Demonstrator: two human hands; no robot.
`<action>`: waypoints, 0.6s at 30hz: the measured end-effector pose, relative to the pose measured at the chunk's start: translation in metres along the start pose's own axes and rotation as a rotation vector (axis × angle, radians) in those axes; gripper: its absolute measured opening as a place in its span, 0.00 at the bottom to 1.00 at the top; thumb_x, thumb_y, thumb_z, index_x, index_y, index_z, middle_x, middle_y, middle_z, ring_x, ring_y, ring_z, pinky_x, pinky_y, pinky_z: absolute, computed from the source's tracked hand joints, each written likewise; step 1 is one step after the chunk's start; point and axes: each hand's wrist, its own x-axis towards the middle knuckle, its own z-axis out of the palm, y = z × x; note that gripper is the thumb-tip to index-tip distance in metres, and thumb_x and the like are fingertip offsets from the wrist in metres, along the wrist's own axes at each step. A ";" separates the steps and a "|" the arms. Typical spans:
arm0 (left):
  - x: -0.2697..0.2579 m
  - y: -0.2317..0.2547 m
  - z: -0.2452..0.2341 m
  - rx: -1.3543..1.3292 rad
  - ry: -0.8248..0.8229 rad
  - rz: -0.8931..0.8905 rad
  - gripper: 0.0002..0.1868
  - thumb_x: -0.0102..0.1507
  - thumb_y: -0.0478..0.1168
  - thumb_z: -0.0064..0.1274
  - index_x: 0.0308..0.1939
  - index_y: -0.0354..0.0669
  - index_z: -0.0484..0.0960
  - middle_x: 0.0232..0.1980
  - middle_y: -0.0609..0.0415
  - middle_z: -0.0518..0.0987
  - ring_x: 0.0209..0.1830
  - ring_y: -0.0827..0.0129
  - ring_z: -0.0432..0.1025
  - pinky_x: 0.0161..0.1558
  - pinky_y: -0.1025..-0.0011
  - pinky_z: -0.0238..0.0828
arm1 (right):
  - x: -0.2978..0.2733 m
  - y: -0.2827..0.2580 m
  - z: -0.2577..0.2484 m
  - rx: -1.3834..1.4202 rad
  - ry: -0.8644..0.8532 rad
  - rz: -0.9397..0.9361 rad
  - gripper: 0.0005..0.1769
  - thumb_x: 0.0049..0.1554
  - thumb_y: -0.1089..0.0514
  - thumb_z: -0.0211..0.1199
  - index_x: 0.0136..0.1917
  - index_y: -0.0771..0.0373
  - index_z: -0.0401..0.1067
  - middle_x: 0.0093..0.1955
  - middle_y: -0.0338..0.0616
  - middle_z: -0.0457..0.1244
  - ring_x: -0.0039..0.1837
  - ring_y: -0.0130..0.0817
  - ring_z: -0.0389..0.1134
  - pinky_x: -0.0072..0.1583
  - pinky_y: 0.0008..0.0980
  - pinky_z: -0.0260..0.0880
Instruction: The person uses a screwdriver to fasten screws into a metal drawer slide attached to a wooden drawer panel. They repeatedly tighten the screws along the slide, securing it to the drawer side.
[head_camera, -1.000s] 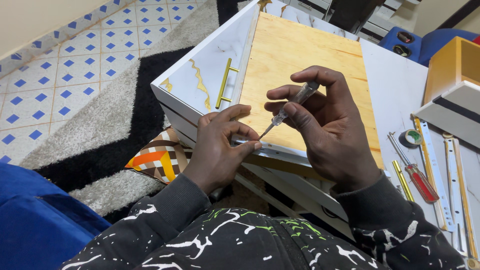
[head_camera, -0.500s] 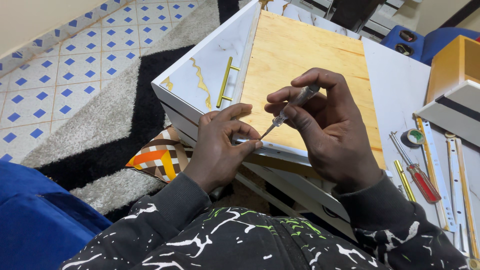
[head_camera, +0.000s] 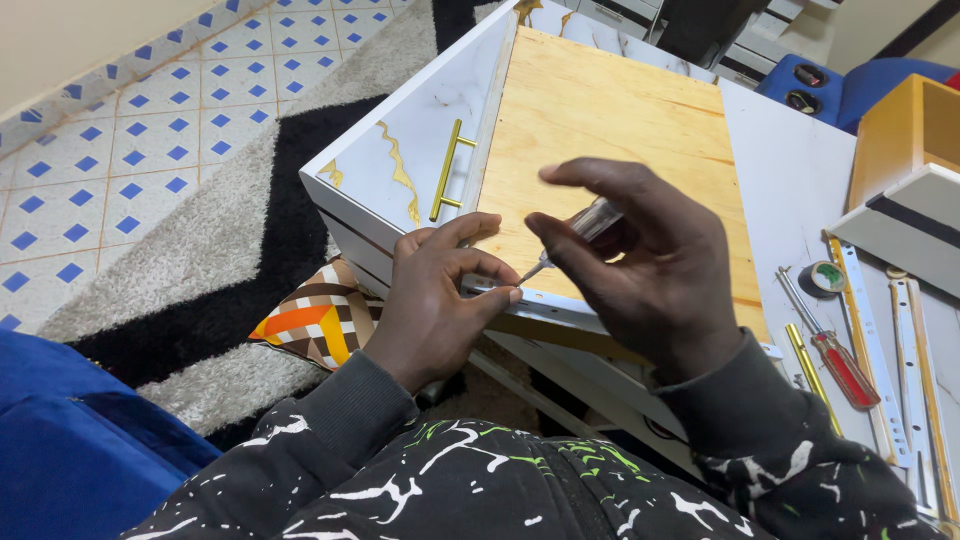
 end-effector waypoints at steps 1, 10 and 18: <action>0.000 0.000 0.000 0.003 -0.006 -0.008 0.07 0.54 0.44 0.66 0.35 0.49 0.91 0.70 0.57 0.73 0.70 0.54 0.53 0.72 0.57 0.45 | 0.001 -0.005 0.002 -0.069 0.001 0.016 0.19 0.60 0.62 0.71 0.62 0.64 0.70 0.46 0.45 0.70 0.47 0.33 0.76 0.47 0.31 0.81; 0.003 0.002 -0.003 0.037 -0.039 -0.051 0.09 0.54 0.46 0.66 0.36 0.51 0.92 0.70 0.58 0.73 0.70 0.54 0.51 0.72 0.57 0.45 | 0.006 -0.025 -0.012 0.114 -0.223 0.027 0.23 0.60 0.64 0.60 0.69 0.61 0.63 0.58 0.42 0.69 0.59 0.28 0.75 0.59 0.27 0.79; 0.001 -0.001 -0.002 0.024 -0.037 -0.024 0.09 0.55 0.46 0.65 0.37 0.51 0.92 0.70 0.56 0.73 0.70 0.53 0.51 0.71 0.56 0.45 | 0.013 -0.017 0.004 -0.166 -0.039 0.134 0.20 0.57 0.56 0.71 0.61 0.62 0.71 0.39 0.44 0.68 0.38 0.29 0.72 0.37 0.28 0.72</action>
